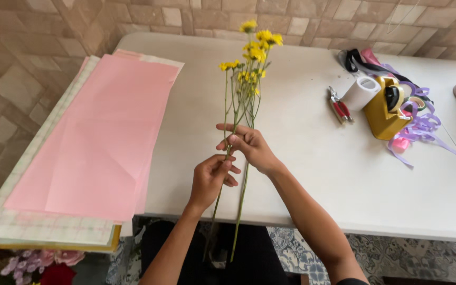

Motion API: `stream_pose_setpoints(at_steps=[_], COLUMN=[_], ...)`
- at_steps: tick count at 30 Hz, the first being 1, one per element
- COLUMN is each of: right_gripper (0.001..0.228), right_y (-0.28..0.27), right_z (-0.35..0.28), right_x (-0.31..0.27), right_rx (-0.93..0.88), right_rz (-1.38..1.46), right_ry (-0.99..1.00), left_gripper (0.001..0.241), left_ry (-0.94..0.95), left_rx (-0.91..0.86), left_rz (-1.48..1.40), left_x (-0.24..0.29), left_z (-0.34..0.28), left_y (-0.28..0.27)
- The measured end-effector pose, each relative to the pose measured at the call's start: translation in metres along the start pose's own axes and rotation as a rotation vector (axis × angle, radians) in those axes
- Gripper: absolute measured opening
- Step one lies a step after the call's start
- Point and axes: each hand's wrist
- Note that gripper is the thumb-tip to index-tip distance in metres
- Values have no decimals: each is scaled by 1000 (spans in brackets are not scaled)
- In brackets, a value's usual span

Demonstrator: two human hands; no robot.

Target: The person selects flowers from a container, arranges them into a bouquet on a table, and secures the stems with tape.

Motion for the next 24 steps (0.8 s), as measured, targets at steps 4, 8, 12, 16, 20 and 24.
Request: stream_pose_setpoints(at_steps=[4,8,12,16,20,24], right_gripper=[40,31,46,35,16,21], right_y=[-14,-27,-17,-17,-16,-8], right_z=[2,0,-5,-2,0,1], right_x=[18,40,19,25,32,34], right_rx=[13,114,123,164,251,263], right_rz=[53,14,63,159,121,107], right_ry=[-11,-21,-50,-50,10,-38], left_gripper=[28,29,31,29,24,26], left_ry=[-5,11,-1,-89,-145,-167], left_rx=[15,-83,-188,-293,-416,-407], left_rz=[13,-117,-390,-641,-786,-714], left_x=[-15,-33,-39,-56,-53,-47], left_z=[11,22,27,25,21,18], left_y=[-2,-5,-6,-10,-14,-19])
Point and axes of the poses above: each hand's wrist, its own z-axis towards the middle knuckle, its own y-axis out of the palm, x = y × z, and after that the axes turned 12 degrees about -x, right-handed
